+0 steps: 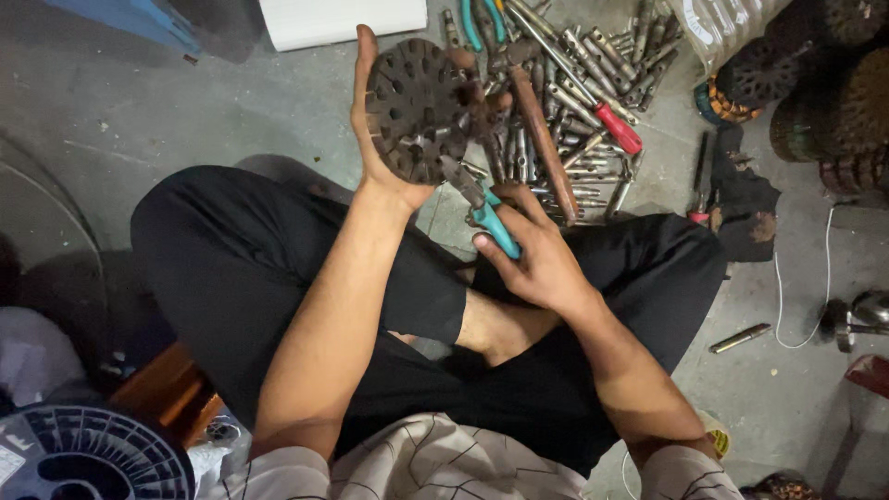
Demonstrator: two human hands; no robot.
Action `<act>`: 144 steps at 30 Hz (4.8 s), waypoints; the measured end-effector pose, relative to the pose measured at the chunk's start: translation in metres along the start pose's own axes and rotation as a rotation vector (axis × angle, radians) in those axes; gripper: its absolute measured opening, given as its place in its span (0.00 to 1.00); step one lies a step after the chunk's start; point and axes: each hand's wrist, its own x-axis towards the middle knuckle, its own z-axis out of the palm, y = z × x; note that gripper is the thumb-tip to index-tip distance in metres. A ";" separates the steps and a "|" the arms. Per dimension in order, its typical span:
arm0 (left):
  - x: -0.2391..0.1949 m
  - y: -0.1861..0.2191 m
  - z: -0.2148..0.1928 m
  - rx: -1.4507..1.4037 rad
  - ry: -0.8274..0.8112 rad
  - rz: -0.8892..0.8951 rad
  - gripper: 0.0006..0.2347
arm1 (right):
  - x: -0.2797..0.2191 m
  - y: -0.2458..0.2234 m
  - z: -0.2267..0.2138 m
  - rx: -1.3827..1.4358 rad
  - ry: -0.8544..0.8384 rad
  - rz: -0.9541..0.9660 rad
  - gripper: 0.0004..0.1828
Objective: The person uses a screwdriver, pliers, and a hammer to remove wires and components from a metal fan stator while sitting on the floor.
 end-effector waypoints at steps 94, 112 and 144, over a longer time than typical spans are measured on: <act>0.014 0.008 -0.025 0.802 0.194 0.631 0.26 | 0.001 0.027 0.048 0.145 0.214 0.427 0.11; 0.013 0.014 -0.035 0.705 0.228 0.536 0.25 | 0.002 0.030 0.046 -0.301 0.478 -0.091 0.16; 0.003 0.014 0.009 0.161 -0.103 0.045 0.31 | 0.006 0.018 0.036 0.299 0.593 0.022 0.24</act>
